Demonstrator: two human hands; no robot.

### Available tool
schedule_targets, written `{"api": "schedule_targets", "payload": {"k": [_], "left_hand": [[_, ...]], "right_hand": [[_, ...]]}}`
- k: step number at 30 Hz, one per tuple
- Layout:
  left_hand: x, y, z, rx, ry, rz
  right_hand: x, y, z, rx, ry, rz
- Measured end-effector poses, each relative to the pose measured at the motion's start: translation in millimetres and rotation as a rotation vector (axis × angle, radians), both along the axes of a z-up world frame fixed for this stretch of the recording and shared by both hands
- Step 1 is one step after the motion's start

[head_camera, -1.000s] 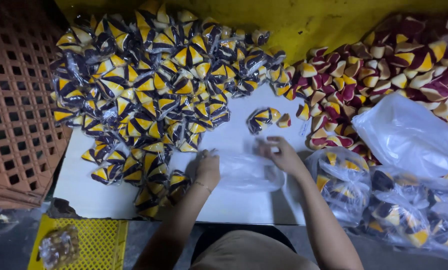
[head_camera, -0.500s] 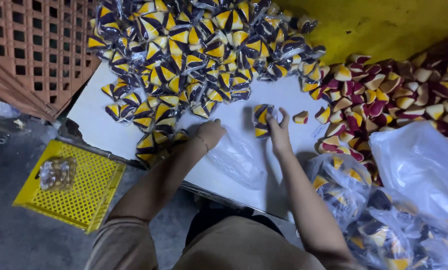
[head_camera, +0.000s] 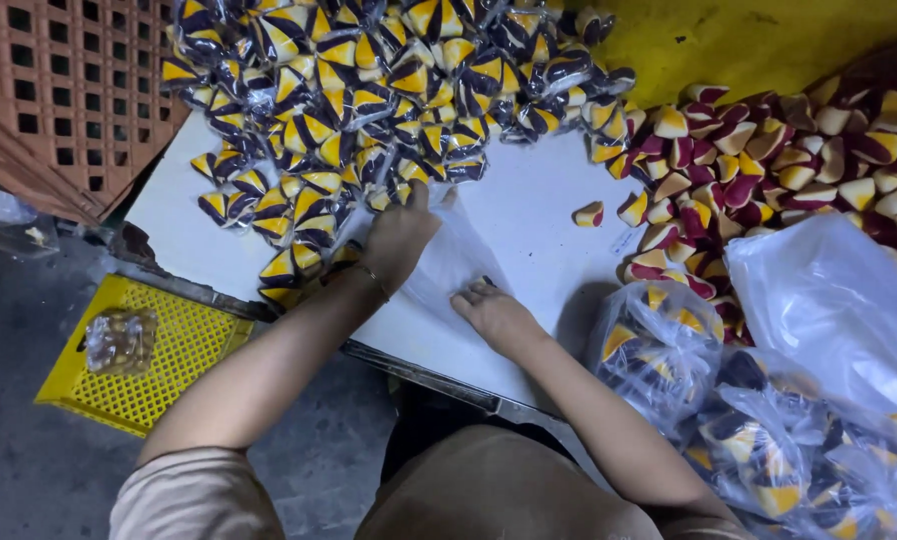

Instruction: The person packs small individually wrapped snacks into larger plastic bags by hand.

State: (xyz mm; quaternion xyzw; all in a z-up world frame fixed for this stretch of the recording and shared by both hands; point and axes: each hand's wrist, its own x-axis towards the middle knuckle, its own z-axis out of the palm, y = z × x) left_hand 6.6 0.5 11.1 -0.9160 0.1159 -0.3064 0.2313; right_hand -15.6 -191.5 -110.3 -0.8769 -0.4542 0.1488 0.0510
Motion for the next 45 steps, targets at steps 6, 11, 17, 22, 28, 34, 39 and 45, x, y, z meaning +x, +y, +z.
{"api": "schedule_targets", "payload": {"k": [6,11,17,22,28,34,39,45], "left_hand": [[-31.8,-20.4,39.8,-0.183,0.218,-0.186],[-84.6,-6.1,104.7,-0.284,0.456,-0.346],[-75.8,51.0,168.8,-0.402,0.629,-0.375],[-79.0,72.0,206.9,-0.161,0.424,-0.339],[-81.5,105.7,205.0,-0.165,0.491,-0.264],[-76.4,130.9,206.3,-0.265,0.607,-0.31],[-71.9,141.9,201.1,-0.324,0.691,-0.513],[-71.7,152.3,185.4,-0.302,0.839,-0.358]], "right_hand": [[4.8,14.1,-29.5,-0.086,0.027,0.046],[-21.5,10.6,-123.7,0.115,0.024,-0.054],[35.6,9.5,143.4,0.932,0.554,-0.124],[165.7,89.6,34.5,0.732,-0.089,-0.578],[203.1,62.7,0.5,0.769,-0.254,-0.365],[19.2,33.5,152.2,1.868,0.764,-0.586],[-62.9,91.3,220.7,1.138,0.464,-0.177],[-48.2,159.4,169.3,0.762,0.127,0.203]]}}
